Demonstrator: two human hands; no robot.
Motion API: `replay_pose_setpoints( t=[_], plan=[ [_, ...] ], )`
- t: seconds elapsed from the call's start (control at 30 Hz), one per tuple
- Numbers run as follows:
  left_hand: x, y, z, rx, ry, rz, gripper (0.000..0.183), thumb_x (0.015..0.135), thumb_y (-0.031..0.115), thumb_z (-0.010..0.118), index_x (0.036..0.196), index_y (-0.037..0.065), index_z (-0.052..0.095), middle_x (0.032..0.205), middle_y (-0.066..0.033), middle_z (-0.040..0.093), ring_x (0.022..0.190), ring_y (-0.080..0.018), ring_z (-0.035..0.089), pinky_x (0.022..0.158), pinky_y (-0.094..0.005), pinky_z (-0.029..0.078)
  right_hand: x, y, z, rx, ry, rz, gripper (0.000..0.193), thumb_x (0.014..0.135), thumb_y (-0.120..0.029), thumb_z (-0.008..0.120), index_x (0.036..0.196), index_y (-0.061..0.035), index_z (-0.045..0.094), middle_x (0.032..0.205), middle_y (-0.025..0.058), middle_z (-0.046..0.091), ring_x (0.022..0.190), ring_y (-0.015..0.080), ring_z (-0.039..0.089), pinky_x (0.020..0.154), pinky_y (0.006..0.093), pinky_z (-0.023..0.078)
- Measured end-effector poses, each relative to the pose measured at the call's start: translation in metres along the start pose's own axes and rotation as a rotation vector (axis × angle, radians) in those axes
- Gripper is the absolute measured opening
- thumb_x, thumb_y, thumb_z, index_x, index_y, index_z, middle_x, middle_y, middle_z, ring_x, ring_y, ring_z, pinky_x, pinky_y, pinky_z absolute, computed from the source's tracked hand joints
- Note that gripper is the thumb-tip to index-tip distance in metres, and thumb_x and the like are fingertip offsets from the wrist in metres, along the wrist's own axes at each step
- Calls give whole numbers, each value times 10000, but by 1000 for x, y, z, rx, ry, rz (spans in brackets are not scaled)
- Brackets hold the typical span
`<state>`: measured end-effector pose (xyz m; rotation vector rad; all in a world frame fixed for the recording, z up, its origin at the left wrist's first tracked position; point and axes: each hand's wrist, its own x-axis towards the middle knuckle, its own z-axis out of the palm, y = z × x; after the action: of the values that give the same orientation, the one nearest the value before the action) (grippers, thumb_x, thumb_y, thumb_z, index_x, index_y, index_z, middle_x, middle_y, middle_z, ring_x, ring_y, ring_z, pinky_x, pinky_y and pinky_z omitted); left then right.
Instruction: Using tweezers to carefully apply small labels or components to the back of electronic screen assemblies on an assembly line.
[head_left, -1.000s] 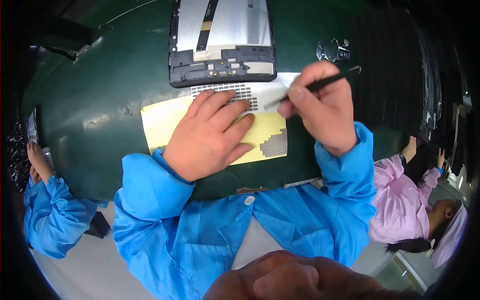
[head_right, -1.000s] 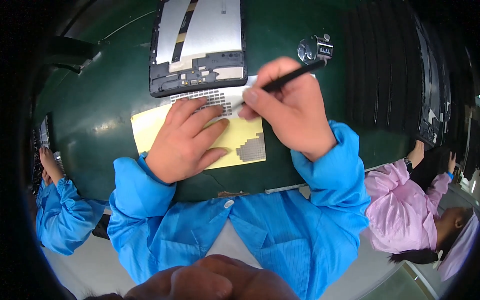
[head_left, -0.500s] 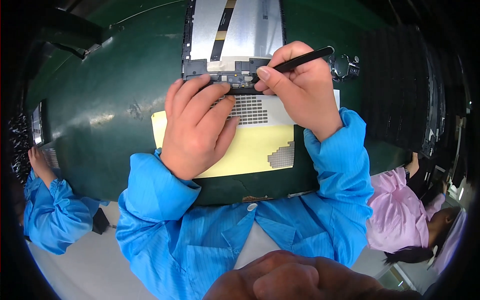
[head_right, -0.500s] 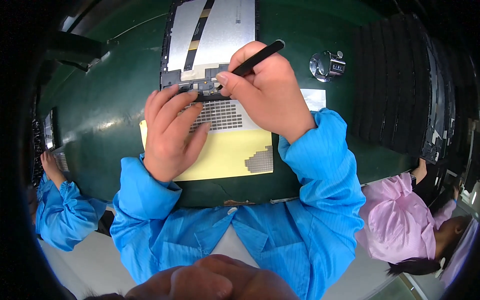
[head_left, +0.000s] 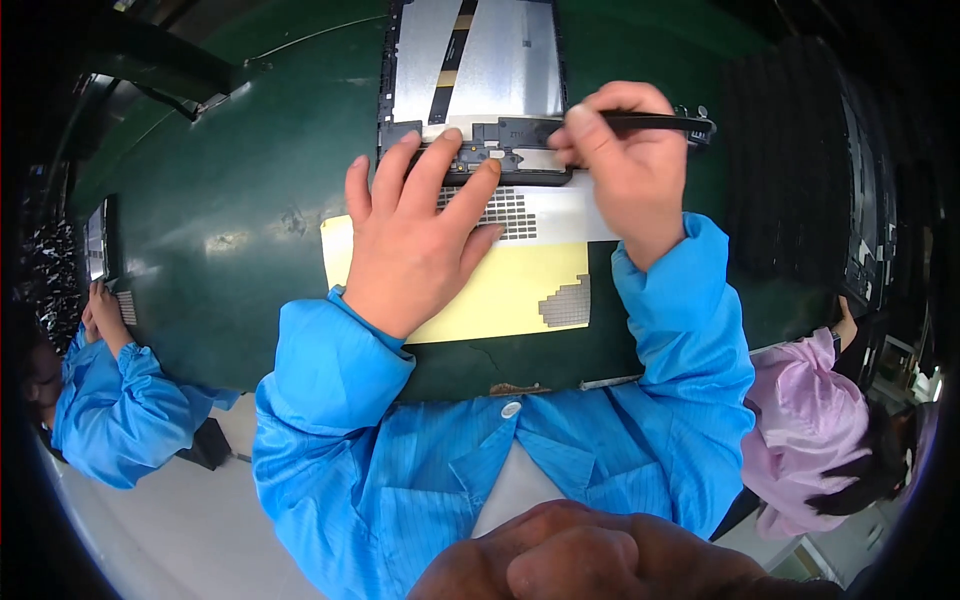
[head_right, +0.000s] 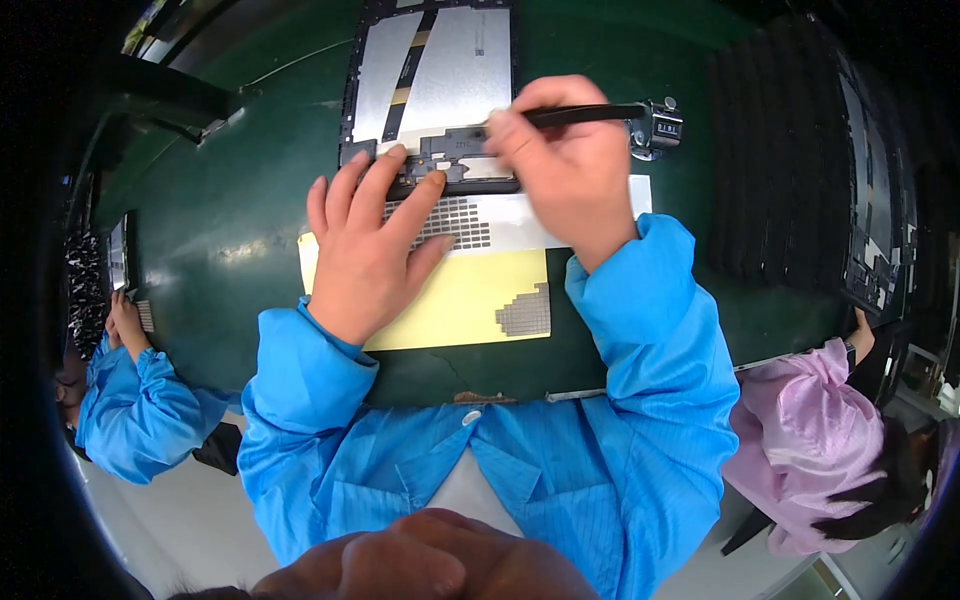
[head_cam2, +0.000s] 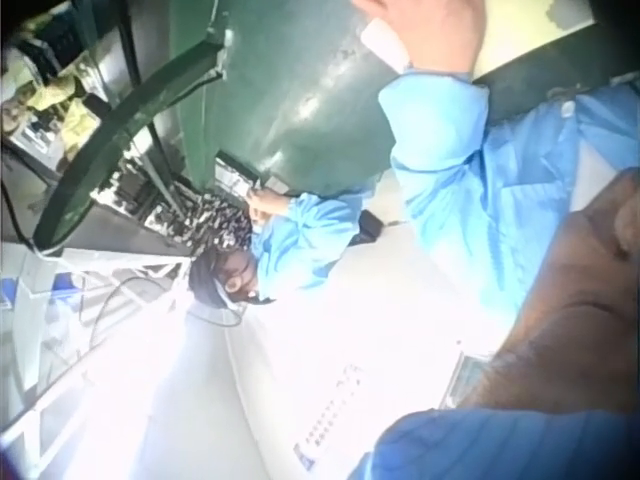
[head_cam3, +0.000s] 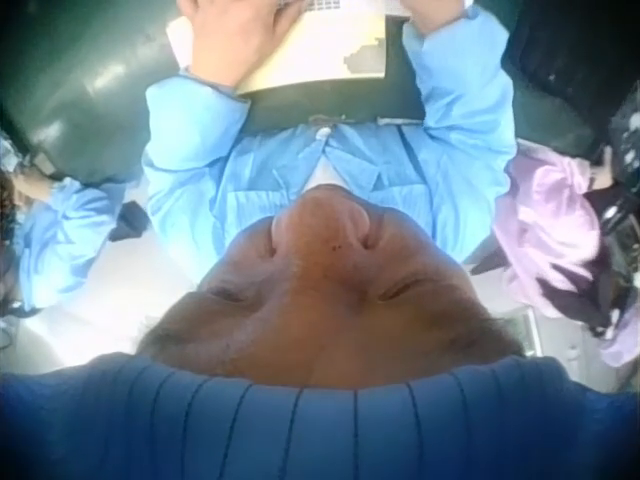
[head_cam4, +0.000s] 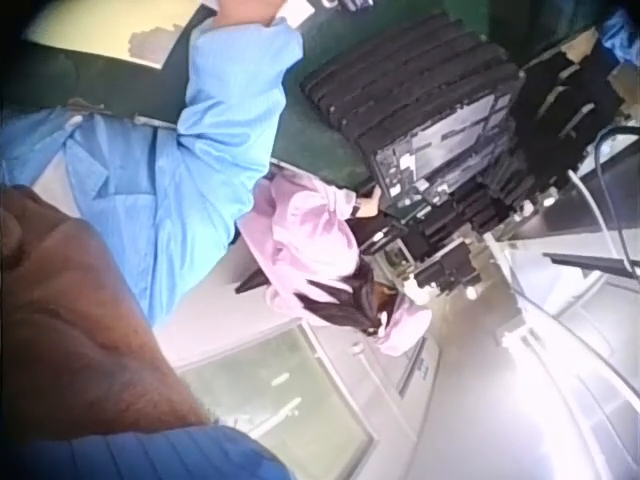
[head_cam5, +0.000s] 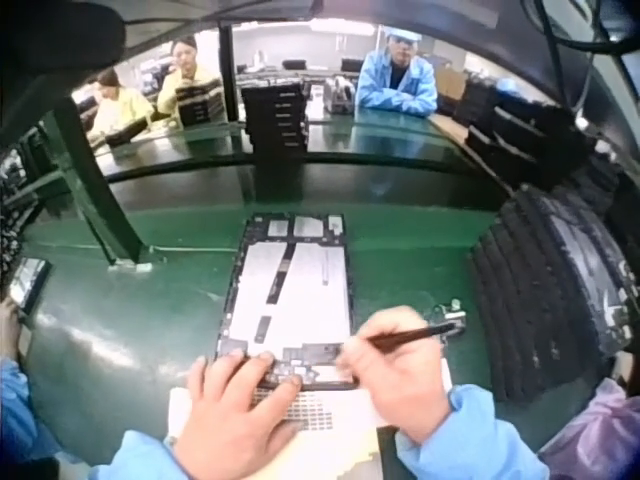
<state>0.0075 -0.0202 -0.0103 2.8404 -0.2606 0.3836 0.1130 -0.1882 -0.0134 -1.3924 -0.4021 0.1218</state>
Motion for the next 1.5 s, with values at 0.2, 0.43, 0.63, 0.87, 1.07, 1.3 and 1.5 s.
replay_pose_setpoints(
  t=[0.2, 0.43, 0.63, 0.87, 1.07, 1.3, 1.5],
  plan=[
    [3, -36, 5, -456, 249, -291, 480, 782, 156, 666, 1193, -21, 494, 1189, -216, 491, 1055, -363, 497, 917, -415, 379, 3, 8, -5, -616, 49, -261, 141, 929, -119, 505, 1009, -13, 551, 821, 98, 577, 797, 194, 578, 700, 316, 467],
    [18, -39, 15, -1291, 565, -681, 540, 853, 156, 645, 1252, -105, 389, 1026, -141, 578, 906, -145, 563, 805, -271, 467, 2, 16, -8, -383, 82, -219, 85, 863, -62, 581, 895, 0, 531, 746, 102, 568, 690, 176, 560, 651, 292, 459],
    [8, -33, -16, -1697, 140, -725, 385, 919, 85, 509, 1235, -101, 391, 1083, -148, 566, 958, -212, 581, 853, -326, 476, -4, 13, -1, -294, 79, -276, 96, 869, -74, 584, 903, 2, 537, 757, 97, 577, 681, 179, 559, 643, 291, 461],
    [-113, -46, -44, -1684, 432, -588, 501, 911, 112, 496, 1354, -28, 309, 1299, -194, 459, 1163, -313, 490, 995, -447, 392, -19, 1, -9, -418, -297, -315, 117, 905, -124, 543, 943, -13, 536, 811, 139, 575, 736, 270, 582, 660, 339, 466],
    [-197, -83, -45, -1390, 915, -846, 534, 935, 142, 487, 1405, 78, 243, 1286, -173, 451, 1089, -303, 522, 926, -413, 447, -15, -1, -12, -419, -412, -183, 167, 915, -180, 539, 964, -21, 526, 816, 168, 597, 732, 340, 586, 639, 385, 461],
    [-170, -151, -34, -810, 1210, -1228, 667, 853, 241, 604, 1357, -18, 252, 1207, -178, 496, 923, -249, 555, 731, -348, 492, -37, -32, -17, -543, -516, -466, 202, 722, -65, 613, 904, -65, 526, 730, 96, 547, 664, 300, 552, 564, 413, 424],
    [-207, -220, -59, -382, 715, -1410, 486, 816, 229, 621, 1152, -91, 475, 1137, -177, 554, 939, -226, 563, 780, -368, 480, -101, -99, -122, -989, -45, -919, 286, 704, -56, 626, 974, -49, 530, 902, 153, 616, 865, 310, 624, 763, 388, 525]
  ],
)
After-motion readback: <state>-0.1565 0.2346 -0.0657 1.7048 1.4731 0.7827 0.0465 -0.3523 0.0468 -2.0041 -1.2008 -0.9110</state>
